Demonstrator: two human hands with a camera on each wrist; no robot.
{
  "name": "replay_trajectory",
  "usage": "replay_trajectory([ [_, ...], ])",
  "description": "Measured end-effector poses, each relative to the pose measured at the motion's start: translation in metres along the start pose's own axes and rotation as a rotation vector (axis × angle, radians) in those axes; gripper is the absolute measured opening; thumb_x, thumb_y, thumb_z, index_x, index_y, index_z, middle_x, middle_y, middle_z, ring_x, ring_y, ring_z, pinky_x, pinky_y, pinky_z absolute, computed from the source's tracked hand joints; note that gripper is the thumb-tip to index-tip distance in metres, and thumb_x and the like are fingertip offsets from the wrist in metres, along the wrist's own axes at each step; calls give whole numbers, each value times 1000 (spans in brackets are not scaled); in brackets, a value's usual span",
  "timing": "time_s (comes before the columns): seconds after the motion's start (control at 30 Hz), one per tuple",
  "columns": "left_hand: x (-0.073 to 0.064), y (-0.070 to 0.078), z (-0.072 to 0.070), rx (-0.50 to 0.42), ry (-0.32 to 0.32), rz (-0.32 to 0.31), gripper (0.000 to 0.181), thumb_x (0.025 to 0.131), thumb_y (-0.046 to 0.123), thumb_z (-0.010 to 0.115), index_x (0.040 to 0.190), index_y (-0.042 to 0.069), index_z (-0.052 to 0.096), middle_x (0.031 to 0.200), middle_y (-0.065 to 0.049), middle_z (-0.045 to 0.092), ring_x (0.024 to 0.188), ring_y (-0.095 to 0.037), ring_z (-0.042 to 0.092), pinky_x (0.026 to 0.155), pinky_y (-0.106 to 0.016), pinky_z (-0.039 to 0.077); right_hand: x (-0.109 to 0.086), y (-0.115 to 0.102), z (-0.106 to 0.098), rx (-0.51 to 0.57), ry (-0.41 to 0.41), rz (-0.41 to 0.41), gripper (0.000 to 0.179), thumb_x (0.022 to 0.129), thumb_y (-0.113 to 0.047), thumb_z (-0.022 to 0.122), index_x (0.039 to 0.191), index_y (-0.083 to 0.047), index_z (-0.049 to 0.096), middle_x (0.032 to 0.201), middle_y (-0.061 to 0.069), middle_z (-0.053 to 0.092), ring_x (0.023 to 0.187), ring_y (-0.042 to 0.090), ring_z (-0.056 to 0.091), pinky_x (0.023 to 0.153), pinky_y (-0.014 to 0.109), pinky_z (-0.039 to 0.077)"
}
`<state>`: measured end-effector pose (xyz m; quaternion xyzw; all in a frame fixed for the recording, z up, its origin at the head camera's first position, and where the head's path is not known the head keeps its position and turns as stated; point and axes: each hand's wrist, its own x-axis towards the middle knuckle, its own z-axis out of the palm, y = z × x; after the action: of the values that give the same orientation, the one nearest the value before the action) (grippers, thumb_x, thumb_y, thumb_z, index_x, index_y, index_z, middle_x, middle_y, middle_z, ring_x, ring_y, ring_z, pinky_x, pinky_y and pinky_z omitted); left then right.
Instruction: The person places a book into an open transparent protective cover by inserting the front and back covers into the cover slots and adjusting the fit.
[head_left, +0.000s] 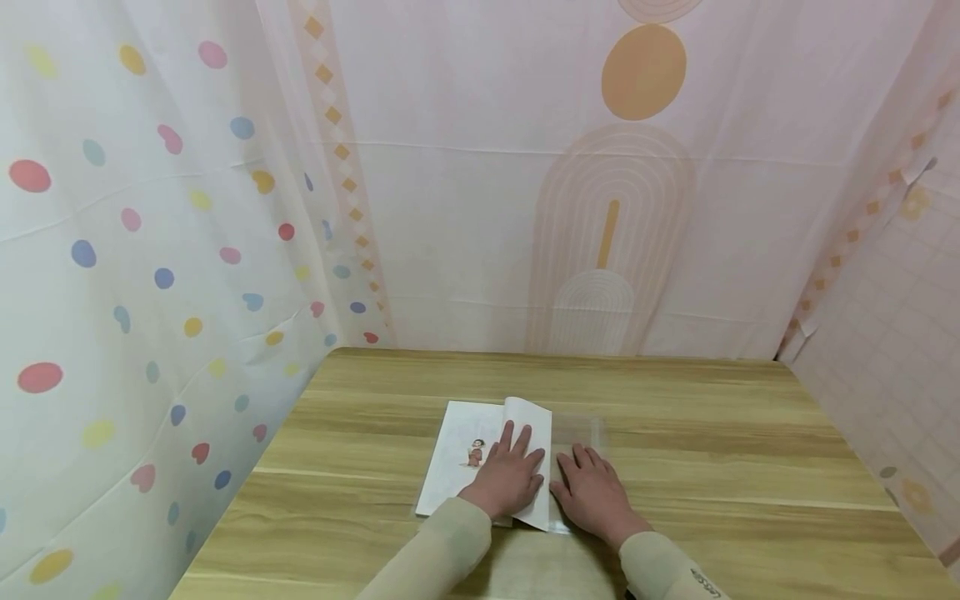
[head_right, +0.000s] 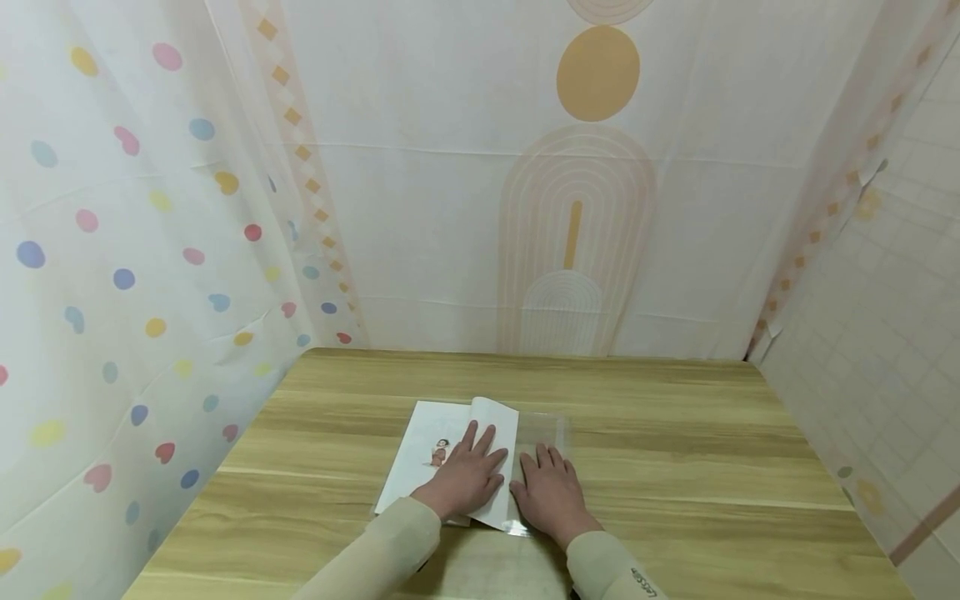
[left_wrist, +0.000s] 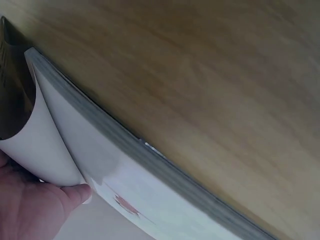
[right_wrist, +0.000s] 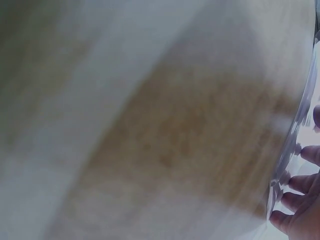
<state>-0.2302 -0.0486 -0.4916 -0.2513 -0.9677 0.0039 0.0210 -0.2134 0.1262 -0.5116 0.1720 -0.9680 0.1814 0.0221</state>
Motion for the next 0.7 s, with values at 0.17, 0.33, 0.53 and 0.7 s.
replay_trajectory([
  [0.17,-1,-2,5,20,27,23,39,101,30,53,137,15,60,152,-17,40,141,-44,31,102,-50,44,0,0,0,-11,4,-2,45,98,-27,61,133,0,58,141,29,47,132,48,40,106,61,32],
  [0.33,-3,-1,4,49,36,44,39,102,31,51,138,16,59,152,-16,40,141,-44,31,102,-50,44,1,-1,0,-30,6,-4,43,99,-25,59,133,1,58,141,30,47,132,48,41,106,61,33],
  [0.53,-2,2,3,80,50,50,38,102,30,51,137,18,60,152,-14,42,141,-41,32,101,-49,45,1,0,1,-41,21,-14,40,98,-22,59,131,1,59,140,30,48,131,49,43,104,61,35],
  [0.7,0,5,4,79,44,12,37,102,29,52,136,18,60,152,-13,42,142,-41,32,100,-50,45,1,-1,2,-38,14,-20,40,99,-21,58,132,1,59,140,30,48,131,48,43,104,62,35],
])
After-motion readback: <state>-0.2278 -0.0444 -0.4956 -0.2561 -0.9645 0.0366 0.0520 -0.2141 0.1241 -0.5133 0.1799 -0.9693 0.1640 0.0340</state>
